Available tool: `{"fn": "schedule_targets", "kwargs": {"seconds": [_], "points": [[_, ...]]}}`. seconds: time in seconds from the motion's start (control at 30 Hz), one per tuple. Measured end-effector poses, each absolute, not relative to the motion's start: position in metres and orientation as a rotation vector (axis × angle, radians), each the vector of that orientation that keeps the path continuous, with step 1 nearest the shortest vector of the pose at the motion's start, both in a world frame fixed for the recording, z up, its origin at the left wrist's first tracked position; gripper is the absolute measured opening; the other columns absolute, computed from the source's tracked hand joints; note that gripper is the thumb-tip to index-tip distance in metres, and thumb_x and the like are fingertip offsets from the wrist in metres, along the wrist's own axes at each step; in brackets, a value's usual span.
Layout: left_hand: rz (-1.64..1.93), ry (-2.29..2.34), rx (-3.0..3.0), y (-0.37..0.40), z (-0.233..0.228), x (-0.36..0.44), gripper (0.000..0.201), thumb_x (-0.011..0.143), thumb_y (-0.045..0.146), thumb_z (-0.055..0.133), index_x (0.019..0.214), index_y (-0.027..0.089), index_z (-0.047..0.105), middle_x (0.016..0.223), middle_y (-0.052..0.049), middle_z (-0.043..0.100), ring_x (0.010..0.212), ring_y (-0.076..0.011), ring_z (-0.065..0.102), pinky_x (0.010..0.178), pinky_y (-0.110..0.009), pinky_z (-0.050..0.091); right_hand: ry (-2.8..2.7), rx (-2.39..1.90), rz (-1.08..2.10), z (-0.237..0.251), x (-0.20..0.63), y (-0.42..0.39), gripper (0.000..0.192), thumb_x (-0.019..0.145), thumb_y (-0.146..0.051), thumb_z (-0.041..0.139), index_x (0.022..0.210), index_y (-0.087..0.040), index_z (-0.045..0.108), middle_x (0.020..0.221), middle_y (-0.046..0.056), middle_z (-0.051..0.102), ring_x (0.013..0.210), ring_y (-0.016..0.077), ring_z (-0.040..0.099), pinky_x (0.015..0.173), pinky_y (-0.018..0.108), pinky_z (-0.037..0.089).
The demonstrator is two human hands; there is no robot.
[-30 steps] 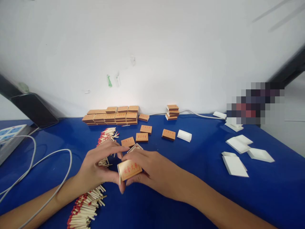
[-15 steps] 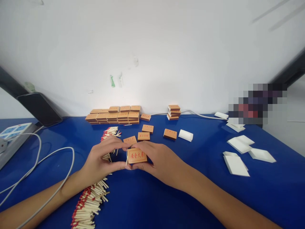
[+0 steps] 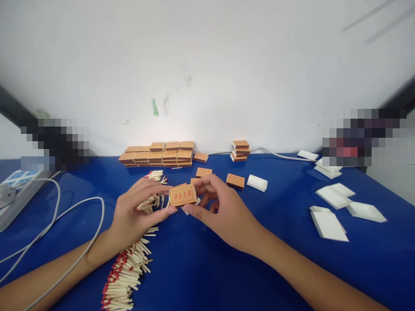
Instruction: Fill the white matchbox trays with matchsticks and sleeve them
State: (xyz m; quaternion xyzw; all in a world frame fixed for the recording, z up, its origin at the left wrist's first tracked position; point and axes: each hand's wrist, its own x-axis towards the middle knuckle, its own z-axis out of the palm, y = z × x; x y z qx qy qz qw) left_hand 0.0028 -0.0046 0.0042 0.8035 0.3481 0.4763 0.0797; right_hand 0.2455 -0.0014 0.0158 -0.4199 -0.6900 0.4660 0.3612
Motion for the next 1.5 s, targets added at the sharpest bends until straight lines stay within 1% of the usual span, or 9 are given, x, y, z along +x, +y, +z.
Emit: {"fn": "schedule_targets", "kwargs": {"seconds": [0.17, 0.3, 0.53, 0.63, 0.83, 0.97, 1.2, 1.37, 1.5], "points": [[1.42, 1.051, 2.39, -0.008, 0.004, 0.005, 0.037, 0.085, 0.032, 0.086, 0.118, 0.022, 0.073, 0.1, -0.005, 0.076, 0.092, -0.0197, 0.067, 0.087, -0.036, 0.052, -1.599, -1.008, 1.268, 0.018, 0.238, -0.007, 0.043, 0.085, -0.043, 0.082, 0.11, -0.025, 0.051, 0.107, 0.006, 0.075, 0.072, 0.0151, 0.067, 0.05, 0.025, 0.052], [1.434, 1.063, 2.402, -0.007, 0.003, 0.004, 0.036, 0.084, 0.032, 0.087, 0.116, 0.021, 0.073, 0.102, -0.006, 0.076, 0.093, -0.0203, 0.068, 0.087, -0.037, 0.053, -1.564, -1.024, 1.317, 0.021, 0.236, -0.008, 0.039, 0.082, -0.043, 0.084, 0.102, -0.023, 0.058, 0.09, 0.003, 0.072, 0.07, 0.0164, 0.067, 0.044, 0.022, 0.053], [1.448, 0.999, 2.484, -0.005, -0.001, 0.004, 0.041, 0.084, 0.028, 0.087, 0.12, 0.02, 0.07, 0.101, -0.006, 0.075, 0.09, -0.02, 0.068, 0.086, -0.038, 0.055, -1.551, -1.057, 1.39, 0.015, 0.237, -0.006, 0.038, 0.081, -0.045, 0.084, 0.104, -0.021, 0.065, 0.084, 0.003, 0.071, 0.067, 0.0173, 0.067, 0.04, 0.022, 0.054], [1.44, 0.978, 2.483, -0.004, -0.001, 0.004, 0.041, 0.085, 0.026, 0.086, 0.122, 0.02, 0.069, 0.104, -0.006, 0.076, 0.089, -0.0195, 0.069, 0.085, -0.038, 0.055, -1.585, -1.064, 1.423, 0.015, 0.238, -0.006, 0.032, 0.084, -0.048, 0.082, 0.094, -0.021, 0.067, 0.074, 0.001, 0.068, 0.057, 0.013, 0.062, 0.039, 0.02, 0.053], [1.271, 1.088, 2.396, -0.005, 0.003, 0.004, 0.049, 0.085, 0.039, 0.086, 0.126, 0.021, 0.069, 0.109, -0.009, 0.078, 0.096, -0.024, 0.072, 0.088, -0.04, 0.056, -1.569, -1.12, 1.324, 0.02, 0.239, -0.002, 0.039, 0.083, -0.057, 0.08, 0.088, -0.021, 0.066, 0.066, -0.001, 0.066, 0.045, 0.0101, 0.054, 0.037, 0.022, 0.051], [1.252, 1.094, 2.334, -0.006, 0.004, 0.005, 0.043, 0.089, 0.036, 0.081, 0.127, 0.021, 0.069, 0.112, -0.009, 0.077, 0.099, -0.0237, 0.072, 0.089, -0.039, 0.056, -1.571, -1.13, 1.309, 0.02, 0.243, 0.001, 0.038, 0.083, -0.055, 0.08, 0.09, -0.021, 0.066, 0.066, -0.001, 0.067, 0.046, 0.0105, 0.054, 0.038, 0.022, 0.051], [1.277, 1.092, 2.163, -0.009, 0.006, 0.006, 0.036, 0.088, 0.037, 0.082, 0.119, 0.021, 0.073, 0.105, -0.005, 0.078, 0.091, -0.0192, 0.072, 0.083, -0.034, 0.056, -1.617, -1.132, 1.283, 0.021, 0.244, 0.002, 0.04, 0.084, -0.059, 0.078, 0.087, -0.021, 0.065, 0.067, -0.001, 0.066, 0.047, 0.0107, 0.055, 0.04, 0.023, 0.052], [1.281, 1.106, 2.087, -0.009, 0.005, 0.008, 0.03, 0.094, 0.031, 0.075, 0.121, 0.02, 0.071, 0.095, -0.004, 0.078, 0.089, -0.0183, 0.074, 0.091, -0.035, 0.057, -1.609, -1.16, 1.235, 0.02, 0.244, 0.006, 0.042, 0.082, -0.06, 0.08, 0.086, -0.022, 0.065, 0.069, 0.0, 0.067, 0.049, 0.0115, 0.058, 0.04, 0.023, 0.052], [1.356, 1.2, 2.076, -0.007, 0.002, 0.008, 0.016, 0.094, 0.028, 0.075, 0.106, 0.019, 0.072, 0.094, -0.003, 0.077, 0.082, -0.0152, 0.072, 0.08, -0.029, 0.057, -1.585, -1.161, 1.191, 0.019, 0.245, 0.008, 0.042, 0.08, -0.06, 0.081, 0.086, -0.022, 0.065, 0.068, 0.0, 0.066, 0.049, 0.0125, 0.058, 0.04, 0.023, 0.051]]}}
